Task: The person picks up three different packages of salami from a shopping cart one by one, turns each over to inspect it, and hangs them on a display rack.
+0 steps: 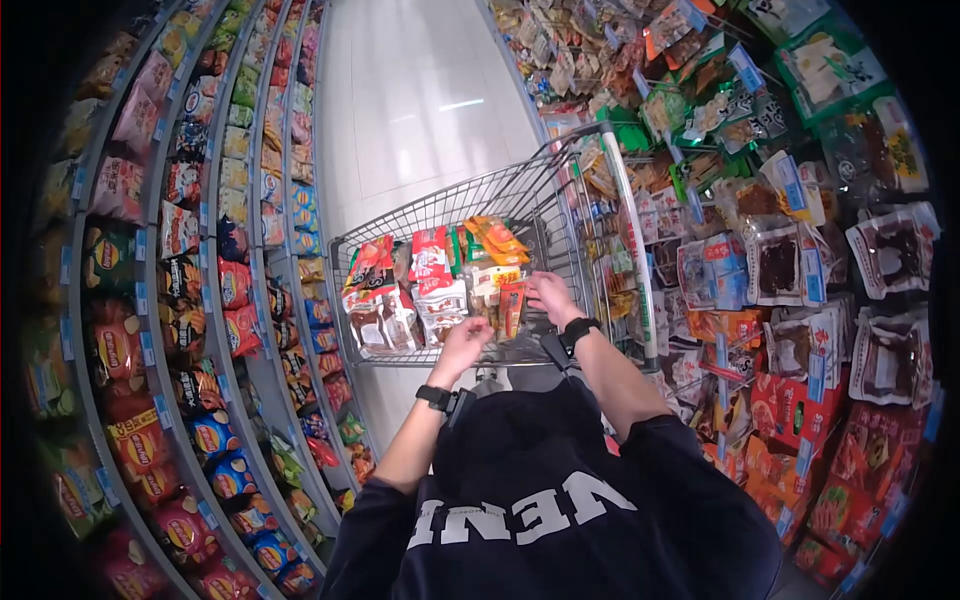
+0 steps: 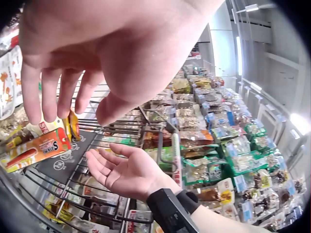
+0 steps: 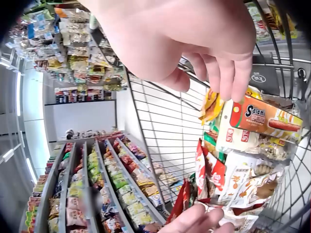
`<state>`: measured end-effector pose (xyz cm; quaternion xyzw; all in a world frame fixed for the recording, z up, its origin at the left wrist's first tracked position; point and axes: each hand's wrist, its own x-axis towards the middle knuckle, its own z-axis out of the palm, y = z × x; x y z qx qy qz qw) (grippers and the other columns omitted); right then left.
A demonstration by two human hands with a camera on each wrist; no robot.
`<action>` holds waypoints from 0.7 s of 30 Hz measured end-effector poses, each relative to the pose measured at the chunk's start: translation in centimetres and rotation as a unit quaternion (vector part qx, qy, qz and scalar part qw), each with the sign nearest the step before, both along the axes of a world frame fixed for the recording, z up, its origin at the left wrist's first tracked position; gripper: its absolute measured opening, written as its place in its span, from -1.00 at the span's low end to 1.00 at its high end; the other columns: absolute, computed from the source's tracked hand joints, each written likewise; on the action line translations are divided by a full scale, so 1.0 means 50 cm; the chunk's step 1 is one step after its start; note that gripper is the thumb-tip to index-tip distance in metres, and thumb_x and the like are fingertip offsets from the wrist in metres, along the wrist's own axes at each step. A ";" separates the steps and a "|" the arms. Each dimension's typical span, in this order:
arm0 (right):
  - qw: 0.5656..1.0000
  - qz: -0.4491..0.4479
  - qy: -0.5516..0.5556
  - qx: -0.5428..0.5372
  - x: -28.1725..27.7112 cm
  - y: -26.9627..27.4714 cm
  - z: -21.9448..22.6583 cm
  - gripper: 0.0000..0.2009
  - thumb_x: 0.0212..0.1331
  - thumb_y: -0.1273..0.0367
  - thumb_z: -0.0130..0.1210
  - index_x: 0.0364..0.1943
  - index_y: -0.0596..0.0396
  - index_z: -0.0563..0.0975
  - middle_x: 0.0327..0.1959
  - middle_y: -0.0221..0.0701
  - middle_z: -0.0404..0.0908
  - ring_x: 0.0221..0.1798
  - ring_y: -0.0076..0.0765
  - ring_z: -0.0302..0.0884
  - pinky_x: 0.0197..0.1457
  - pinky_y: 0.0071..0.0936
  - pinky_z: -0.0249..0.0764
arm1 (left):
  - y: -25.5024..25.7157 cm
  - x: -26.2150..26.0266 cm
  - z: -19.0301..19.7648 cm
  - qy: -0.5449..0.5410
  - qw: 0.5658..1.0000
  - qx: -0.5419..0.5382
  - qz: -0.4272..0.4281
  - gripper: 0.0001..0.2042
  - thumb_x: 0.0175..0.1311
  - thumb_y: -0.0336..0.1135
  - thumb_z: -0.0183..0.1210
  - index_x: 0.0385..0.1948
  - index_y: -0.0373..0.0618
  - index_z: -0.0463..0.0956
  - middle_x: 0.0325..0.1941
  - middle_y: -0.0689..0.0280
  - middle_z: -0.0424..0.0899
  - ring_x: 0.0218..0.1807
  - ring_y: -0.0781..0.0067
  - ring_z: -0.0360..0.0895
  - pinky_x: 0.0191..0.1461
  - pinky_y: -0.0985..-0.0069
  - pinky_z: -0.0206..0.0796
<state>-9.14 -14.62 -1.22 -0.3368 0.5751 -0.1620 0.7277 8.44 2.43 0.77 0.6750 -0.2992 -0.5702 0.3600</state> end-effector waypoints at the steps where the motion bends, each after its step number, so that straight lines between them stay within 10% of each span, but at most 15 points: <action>1: 0.999 0.009 0.029 0.014 0.000 -0.011 -0.028 -0.49 0.27 0.26 0.10 0.24 0.22 0.34 0.01 -0.32 0.58 0.00 -0.36 0.56 -0.03 -0.36 0.52 | -0.019 -0.002 -0.002 0.003 1.000 0.024 0.009 -0.58 0.33 -0.19 0.22 0.12 -0.24 0.47 -0.05 0.27 0.64 -0.11 0.55 0.54 -0.13 0.57 0.40; 12: 0.983 0.078 0.077 0.145 0.002 -0.007 -0.234 -0.59 0.27 0.30 0.11 0.20 -0.02 0.42 0.03 -0.38 0.55 0.07 -0.37 0.50 0.03 -0.30 0.50 | -0.176 -0.051 -0.226 -0.026 0.994 0.103 -0.039 -0.52 0.22 -0.43 0.18 0.21 -0.34 0.39 0.13 0.08 0.61 0.12 0.23 0.58 0.20 0.38 0.40; 21: 0.971 0.160 0.154 -0.093 -0.002 -0.003 -0.258 -0.76 0.10 0.36 0.32 -0.19 0.12 0.58 -0.23 -0.32 0.70 -0.16 -0.35 0.66 -0.04 -0.41 0.56 | -0.182 -0.107 -0.278 -0.078 0.990 0.114 0.025 -0.59 0.18 -0.51 0.18 0.12 -0.24 0.44 0.01 0.10 0.66 0.10 0.26 0.62 0.19 0.40 0.44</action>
